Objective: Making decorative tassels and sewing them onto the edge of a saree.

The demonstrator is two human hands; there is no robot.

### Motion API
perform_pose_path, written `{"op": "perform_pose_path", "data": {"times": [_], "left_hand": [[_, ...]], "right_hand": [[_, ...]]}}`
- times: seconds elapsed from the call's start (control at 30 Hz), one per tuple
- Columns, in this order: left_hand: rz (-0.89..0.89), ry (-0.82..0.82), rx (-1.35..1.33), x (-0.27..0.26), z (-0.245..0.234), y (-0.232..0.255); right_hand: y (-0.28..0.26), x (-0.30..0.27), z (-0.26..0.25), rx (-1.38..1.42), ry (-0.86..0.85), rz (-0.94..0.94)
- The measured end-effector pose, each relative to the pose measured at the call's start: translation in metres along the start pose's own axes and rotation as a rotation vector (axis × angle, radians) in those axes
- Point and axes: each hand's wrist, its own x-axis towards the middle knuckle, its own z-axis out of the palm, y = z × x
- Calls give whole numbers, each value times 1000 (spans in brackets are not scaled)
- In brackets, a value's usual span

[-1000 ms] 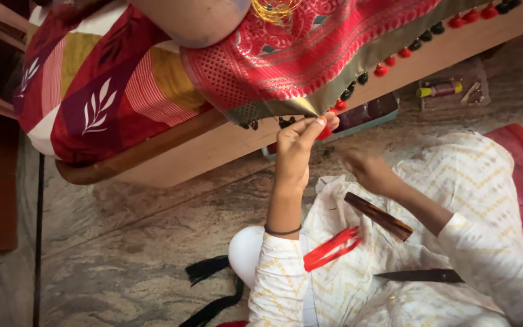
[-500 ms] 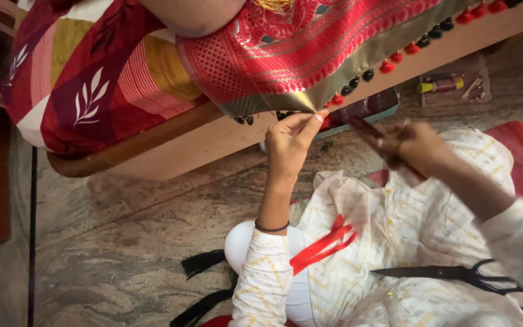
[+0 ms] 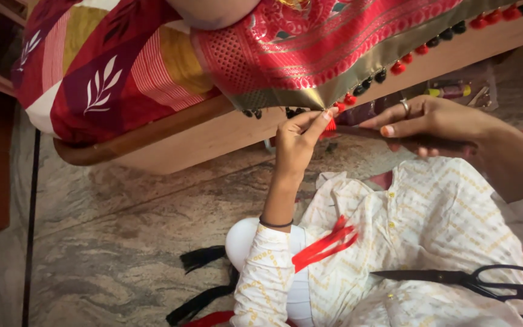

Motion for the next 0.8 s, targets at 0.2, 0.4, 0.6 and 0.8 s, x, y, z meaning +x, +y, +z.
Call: {"op": "perform_pose_path", "data": {"times": [0.2,0.4,0.6,0.8], "left_hand": [[-44,-127,-321,6,3,-27],[-40,-43,-277,0,12,-27],[81,62,-23,-23,20,-7],[265,83,289,-38,23,18]], "right_hand": [[5,3,-12,-192,-105,-72],[70,17,-2,148,-10,-60],[279,79,-28,-1056,19,-357],[62,8,36,-412,426,-532]]}}
